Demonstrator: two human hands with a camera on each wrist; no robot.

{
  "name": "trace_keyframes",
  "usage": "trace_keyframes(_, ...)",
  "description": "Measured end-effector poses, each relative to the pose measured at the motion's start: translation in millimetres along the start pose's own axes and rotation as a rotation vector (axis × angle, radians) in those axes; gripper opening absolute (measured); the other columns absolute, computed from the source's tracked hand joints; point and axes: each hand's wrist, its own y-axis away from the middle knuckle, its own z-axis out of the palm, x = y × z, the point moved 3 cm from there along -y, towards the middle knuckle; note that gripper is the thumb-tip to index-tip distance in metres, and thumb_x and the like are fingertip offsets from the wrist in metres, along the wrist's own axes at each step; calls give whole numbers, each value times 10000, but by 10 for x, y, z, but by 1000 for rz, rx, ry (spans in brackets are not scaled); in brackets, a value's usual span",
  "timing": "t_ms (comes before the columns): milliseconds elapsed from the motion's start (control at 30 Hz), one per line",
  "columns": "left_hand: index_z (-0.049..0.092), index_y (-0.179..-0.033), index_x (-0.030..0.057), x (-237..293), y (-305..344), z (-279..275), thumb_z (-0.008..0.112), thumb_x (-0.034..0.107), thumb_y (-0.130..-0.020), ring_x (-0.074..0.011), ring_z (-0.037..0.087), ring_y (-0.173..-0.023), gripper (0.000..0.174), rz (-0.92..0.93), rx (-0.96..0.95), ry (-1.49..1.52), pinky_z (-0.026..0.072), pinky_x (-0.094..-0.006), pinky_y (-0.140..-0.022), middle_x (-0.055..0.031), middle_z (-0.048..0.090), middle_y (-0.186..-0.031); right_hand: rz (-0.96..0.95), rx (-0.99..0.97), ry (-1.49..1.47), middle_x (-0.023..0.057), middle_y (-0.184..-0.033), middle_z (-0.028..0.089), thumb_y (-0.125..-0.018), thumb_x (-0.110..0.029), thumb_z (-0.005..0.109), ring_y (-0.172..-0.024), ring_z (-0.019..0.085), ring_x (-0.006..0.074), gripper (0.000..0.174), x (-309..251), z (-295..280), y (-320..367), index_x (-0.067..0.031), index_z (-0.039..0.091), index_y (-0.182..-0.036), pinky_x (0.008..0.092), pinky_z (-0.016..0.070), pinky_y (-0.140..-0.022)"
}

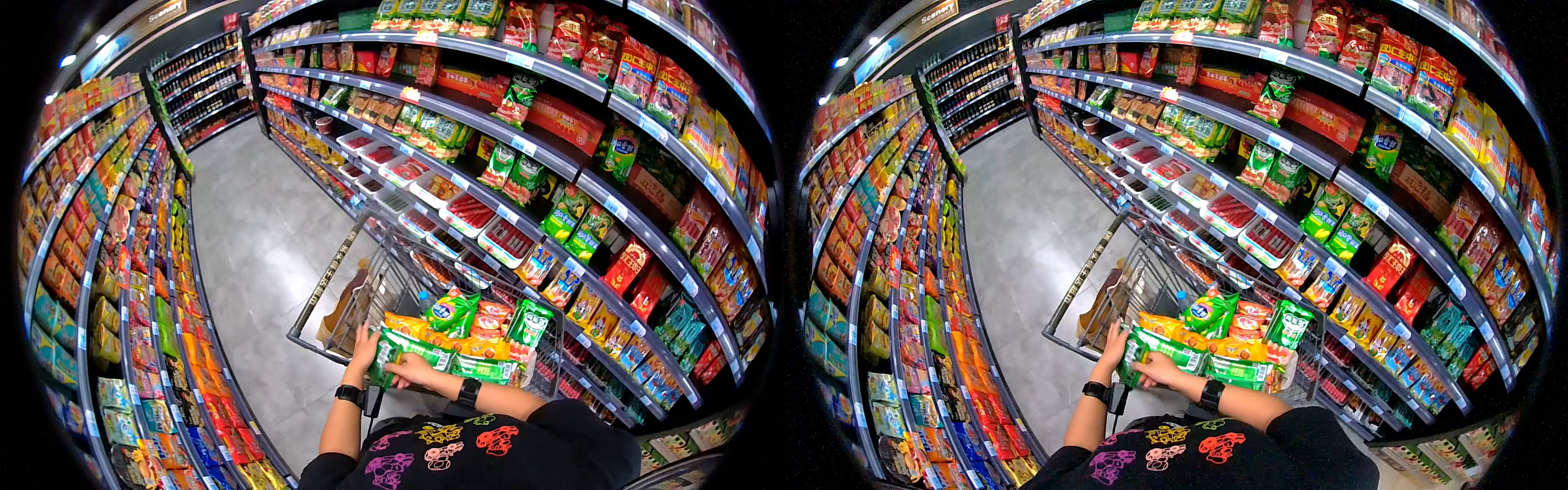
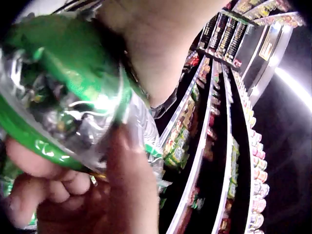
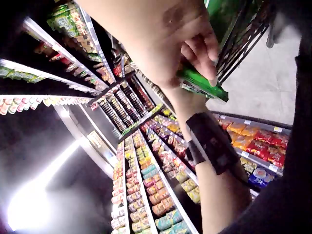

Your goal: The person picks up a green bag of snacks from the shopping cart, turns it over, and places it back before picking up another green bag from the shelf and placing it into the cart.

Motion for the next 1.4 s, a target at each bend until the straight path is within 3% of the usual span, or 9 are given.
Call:
trace_keyframes(133,476,-1238,2,173,209,-308,342,349,-957,-175,487,-1089,467,-47,-55,253,355,-279,-936,-120,536,-1191,-59,-81,-67,96,-816,639,-879,-277,577,-581,631,158,281,-185,163,-268,-25,506,-982,235,482,-480)
trace_keyframes(233,449,-1275,11,79,268,-485,427,337,-930,-210,509,-1085,475,-11,-80,190,382,-291,-922,-124,548,-1185,-63,-297,92,100,-1000,600,-881,-264,548,-706,636,154,498,-176,320,-429,-100,352,-1308,245,501,-567)
trace_keyframes(433,447,-1270,33,135,459,-515,523,397,-857,-381,521,-1100,556,-27,17,-223,416,-397,-911,-255,555,-1147,-235,-393,230,187,-1369,383,-837,-165,576,-880,619,173,761,307,523,-660,-105,93,-1421,275,507,-647)
trace_keyframes(467,441,-1270,19,211,482,-482,517,380,-861,-371,528,-1089,551,-10,33,-284,420,-386,-905,-249,557,-1148,-457,-339,262,189,-1365,390,-819,-147,596,-901,609,171,781,793,581,-1085,-102,101,-1421,262,502,-664)
trace_keyframes(667,377,-1292,-7,590,507,-194,610,343,-776,-409,341,-1233,666,97,276,-669,297,-493,-997,-258,355,-1340,-236,-317,206,116,-1023,616,-845,-89,519,-782,649,191,354,377,169,-605,-31,501,-1194,287,512,-633)
trace_keyframes(767,392,-1282,-17,1137,587,-25,629,268,-765,-424,412,-1164,636,468,425,-846,337,-473,-975,-268,384,-1307,-324,-51,23,76,-866,642,-841,-63,492,-667,648,172,225,326,-136,-431,0,580,-1039,280,502,-582)
trace_keyframes(933,457,-1222,1,1412,398,544,574,214,-816,-384,412,-1176,473,700,85,-444,307,-469,-993,-227,452,-1255,-376,349,-111,76,-753,627,-840,-81,505,-614,618,148,182,483,-642,-213,-14,575,-994,274,486,-539)
trace_keyframes(1100,597,-1082,58,739,393,1229,549,310,-804,-281,515,-1081,378,854,-55,-957,306,-493,-968,-147,569,-1164,-246,640,111,61,-735,639,-873,-133,530,-557,592,134,158,815,-1222,168,-35,571,-990,272,471,-524)
trace_keyframes(1400,666,-772,95,776,367,1318,582,299,-768,-228,583,-747,220,896,126,-830,395,-379,-775,-52,638,-734,-262,826,800,165,-831,592,-780,-193,530,-776,576,352,174,1509,-1701,612,-53,560,-880,465,468,-648)
